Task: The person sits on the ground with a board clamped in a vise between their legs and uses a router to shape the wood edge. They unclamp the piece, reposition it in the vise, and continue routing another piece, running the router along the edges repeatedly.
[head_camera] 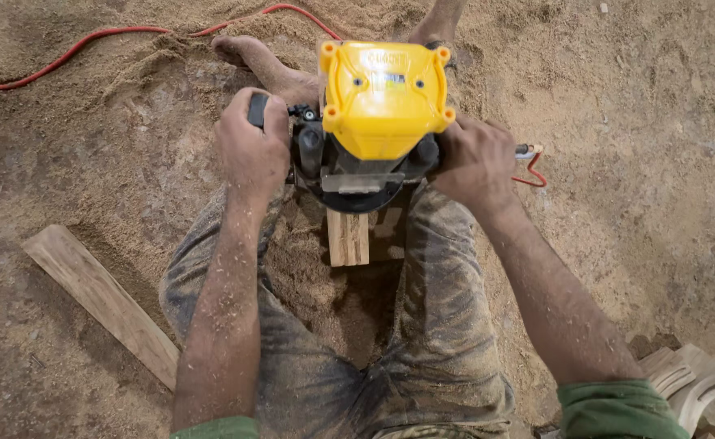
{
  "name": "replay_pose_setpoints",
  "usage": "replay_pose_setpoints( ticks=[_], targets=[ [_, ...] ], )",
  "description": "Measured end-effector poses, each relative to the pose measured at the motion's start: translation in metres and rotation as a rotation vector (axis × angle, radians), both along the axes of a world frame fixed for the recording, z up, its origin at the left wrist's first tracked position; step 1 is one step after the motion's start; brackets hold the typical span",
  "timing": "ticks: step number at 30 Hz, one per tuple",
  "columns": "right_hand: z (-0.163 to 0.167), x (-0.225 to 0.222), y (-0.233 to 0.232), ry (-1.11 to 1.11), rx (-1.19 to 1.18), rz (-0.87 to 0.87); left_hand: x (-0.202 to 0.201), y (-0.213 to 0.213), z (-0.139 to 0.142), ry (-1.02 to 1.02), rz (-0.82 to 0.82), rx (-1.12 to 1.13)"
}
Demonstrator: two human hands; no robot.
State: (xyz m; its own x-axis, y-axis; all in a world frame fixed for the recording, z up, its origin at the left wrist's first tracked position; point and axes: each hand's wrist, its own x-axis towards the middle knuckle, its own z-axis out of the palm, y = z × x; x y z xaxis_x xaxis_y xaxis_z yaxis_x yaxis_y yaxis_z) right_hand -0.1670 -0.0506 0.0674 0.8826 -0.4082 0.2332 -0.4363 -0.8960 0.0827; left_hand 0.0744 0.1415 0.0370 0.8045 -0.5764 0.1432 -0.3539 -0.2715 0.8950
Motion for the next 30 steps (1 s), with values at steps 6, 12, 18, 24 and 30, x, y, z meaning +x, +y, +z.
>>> replay_pose_setpoints(
  ticks=[6,12,18,24,30],
  targets=[
    [-0.002,0.020,-0.015,0.068,0.022,-0.049,0.015,-0.018,-0.005,0.004,0.000,-0.026],
    [-0.011,0.032,-0.035,0.111,0.074,-0.074,0.034,-0.038,-0.025,0.022,0.016,-0.015],
    [-0.011,0.055,-0.052,0.265,0.115,-0.112,0.049,-0.051,-0.043,0.079,0.045,-0.047],
    [0.001,0.070,-0.063,0.403,0.209,-0.191,0.064,-0.067,-0.054,-0.046,0.084,0.041],
    [0.027,0.069,-0.061,0.525,0.236,-0.158,0.065,-0.071,-0.044,0.134,0.022,0.104]
  ],
)
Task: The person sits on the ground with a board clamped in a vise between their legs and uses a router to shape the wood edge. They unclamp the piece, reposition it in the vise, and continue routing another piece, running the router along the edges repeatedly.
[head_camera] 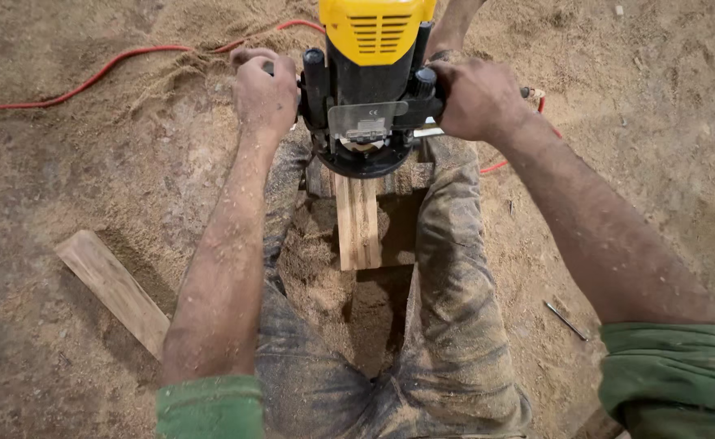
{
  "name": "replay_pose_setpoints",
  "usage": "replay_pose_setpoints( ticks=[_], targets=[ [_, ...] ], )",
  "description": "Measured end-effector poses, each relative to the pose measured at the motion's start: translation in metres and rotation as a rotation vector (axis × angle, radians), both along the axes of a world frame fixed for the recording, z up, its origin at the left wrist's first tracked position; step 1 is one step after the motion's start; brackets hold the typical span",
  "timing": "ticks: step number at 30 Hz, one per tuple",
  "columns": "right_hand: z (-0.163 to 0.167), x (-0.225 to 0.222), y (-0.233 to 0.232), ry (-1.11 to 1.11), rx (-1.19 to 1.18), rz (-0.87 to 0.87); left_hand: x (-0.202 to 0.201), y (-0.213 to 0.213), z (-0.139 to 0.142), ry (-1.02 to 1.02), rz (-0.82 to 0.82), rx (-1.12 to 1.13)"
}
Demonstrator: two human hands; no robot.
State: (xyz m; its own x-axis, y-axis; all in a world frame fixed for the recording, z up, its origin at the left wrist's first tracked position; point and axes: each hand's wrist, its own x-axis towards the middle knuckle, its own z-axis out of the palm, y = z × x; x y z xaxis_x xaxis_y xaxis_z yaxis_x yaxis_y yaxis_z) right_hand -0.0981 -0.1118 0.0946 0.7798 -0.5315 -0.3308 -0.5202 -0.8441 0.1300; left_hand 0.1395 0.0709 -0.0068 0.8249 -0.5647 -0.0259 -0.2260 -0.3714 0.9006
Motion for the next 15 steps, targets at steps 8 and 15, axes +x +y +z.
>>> replay_pose_setpoints(
  ticks=[8,15],
  targets=[
    [0.054,-0.027,0.039,0.141,0.016,-0.077,-0.044,0.048,0.078,0.116,-0.054,0.106],
    [0.051,-0.054,0.080,0.144,0.133,-0.084,-0.083,0.092,0.083,0.101,-0.009,0.174]
  ],
)
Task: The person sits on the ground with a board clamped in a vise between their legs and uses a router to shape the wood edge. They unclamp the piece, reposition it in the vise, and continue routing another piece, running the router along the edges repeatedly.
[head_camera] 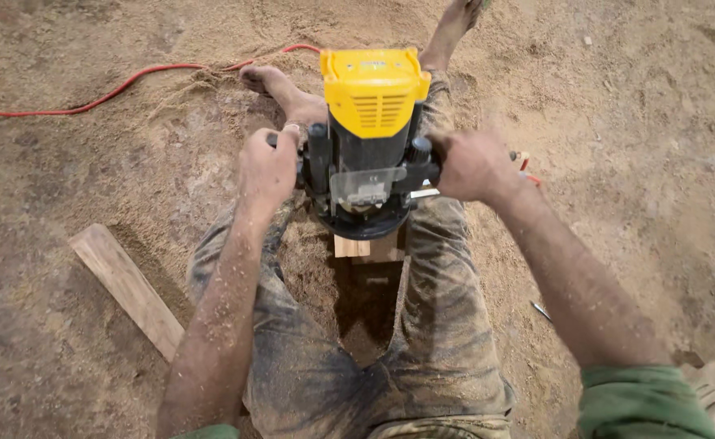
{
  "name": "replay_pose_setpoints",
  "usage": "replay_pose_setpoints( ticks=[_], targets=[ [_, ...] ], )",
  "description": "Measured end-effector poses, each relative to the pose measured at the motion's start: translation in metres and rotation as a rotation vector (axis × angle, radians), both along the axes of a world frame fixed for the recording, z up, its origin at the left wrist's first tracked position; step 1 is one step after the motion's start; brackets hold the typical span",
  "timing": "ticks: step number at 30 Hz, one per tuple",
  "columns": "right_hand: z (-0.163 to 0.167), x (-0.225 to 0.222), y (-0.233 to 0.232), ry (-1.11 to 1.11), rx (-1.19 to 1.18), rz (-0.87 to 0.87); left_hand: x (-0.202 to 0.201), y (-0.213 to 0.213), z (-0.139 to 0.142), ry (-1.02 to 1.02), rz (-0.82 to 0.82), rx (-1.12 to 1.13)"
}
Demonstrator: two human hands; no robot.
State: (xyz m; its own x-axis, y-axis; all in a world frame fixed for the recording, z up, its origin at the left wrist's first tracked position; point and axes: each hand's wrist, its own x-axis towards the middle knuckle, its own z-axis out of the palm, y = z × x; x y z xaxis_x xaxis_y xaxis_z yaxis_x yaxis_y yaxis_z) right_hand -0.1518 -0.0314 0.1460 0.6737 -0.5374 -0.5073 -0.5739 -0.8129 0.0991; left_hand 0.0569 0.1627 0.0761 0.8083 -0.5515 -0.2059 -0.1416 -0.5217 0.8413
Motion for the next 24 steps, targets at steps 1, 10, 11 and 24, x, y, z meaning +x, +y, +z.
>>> replay_pose_setpoints(
  ticks=[1,10,11,24],
  targets=[
    [-0.004,-0.001,0.003,-0.003,-0.046,0.030,-0.003,0.004,-0.003,-0.043,0.023,-0.019],
    [-0.028,-0.017,0.015,-0.208,-0.183,0.187,-0.022,0.026,-0.024,-0.128,0.077,-0.142],
    [-0.028,-0.018,0.016,-0.251,-0.153,0.191,-0.024,0.028,-0.025,-0.118,0.069,-0.153],
    [-0.077,-0.063,0.025,-0.685,-0.306,0.371,-0.064,0.054,-0.048,-0.181,0.102,-0.426]
  ],
)
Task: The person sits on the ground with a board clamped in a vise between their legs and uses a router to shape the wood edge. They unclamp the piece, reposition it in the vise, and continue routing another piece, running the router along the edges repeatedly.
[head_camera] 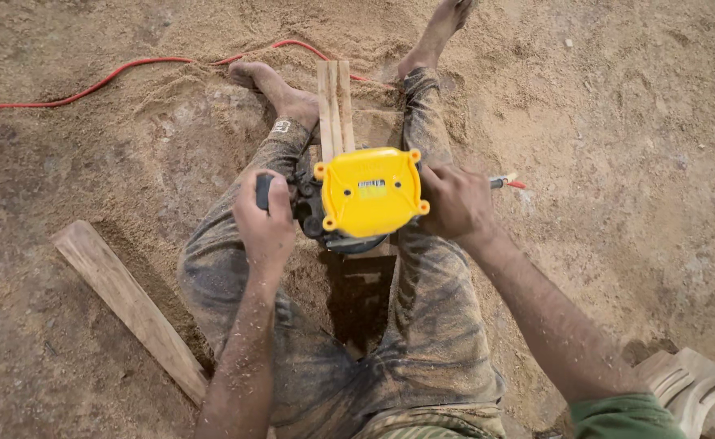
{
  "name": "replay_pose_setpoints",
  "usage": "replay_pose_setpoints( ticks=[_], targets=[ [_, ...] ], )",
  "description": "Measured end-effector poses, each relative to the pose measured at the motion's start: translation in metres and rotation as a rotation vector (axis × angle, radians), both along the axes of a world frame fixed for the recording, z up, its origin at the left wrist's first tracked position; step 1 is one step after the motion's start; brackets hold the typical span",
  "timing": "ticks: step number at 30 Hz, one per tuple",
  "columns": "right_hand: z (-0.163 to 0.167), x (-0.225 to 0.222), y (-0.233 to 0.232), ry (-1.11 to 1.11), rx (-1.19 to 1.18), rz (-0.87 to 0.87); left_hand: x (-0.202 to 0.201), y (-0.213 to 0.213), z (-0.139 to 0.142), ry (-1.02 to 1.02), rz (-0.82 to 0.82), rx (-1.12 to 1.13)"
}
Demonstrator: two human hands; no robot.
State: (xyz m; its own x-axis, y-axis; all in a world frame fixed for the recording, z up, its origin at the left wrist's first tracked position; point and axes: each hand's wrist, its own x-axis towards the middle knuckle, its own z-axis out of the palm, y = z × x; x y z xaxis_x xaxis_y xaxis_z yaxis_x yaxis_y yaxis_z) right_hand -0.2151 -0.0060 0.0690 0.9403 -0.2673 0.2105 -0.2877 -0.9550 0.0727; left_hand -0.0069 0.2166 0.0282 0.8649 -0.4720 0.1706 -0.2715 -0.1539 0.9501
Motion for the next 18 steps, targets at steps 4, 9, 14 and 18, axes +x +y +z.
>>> replay_pose_setpoints(
  ticks=[4,9,14,18],
  targets=[
    [-0.018,-0.010,-0.002,-0.101,-0.073,0.031,-0.006,0.005,-0.005,-0.121,0.002,-0.130],
    [-0.017,-0.009,-0.002,-0.012,-0.041,-0.034,0.000,-0.001,-0.005,-0.101,0.040,-0.059],
    [-0.013,0.000,-0.004,-0.047,-0.092,-0.045,0.015,-0.015,-0.006,-0.117,0.014,-0.064],
    [-0.009,0.007,-0.010,-0.005,-0.133,-0.049,0.025,-0.023,-0.009,-0.167,0.017,-0.039]
  ],
)
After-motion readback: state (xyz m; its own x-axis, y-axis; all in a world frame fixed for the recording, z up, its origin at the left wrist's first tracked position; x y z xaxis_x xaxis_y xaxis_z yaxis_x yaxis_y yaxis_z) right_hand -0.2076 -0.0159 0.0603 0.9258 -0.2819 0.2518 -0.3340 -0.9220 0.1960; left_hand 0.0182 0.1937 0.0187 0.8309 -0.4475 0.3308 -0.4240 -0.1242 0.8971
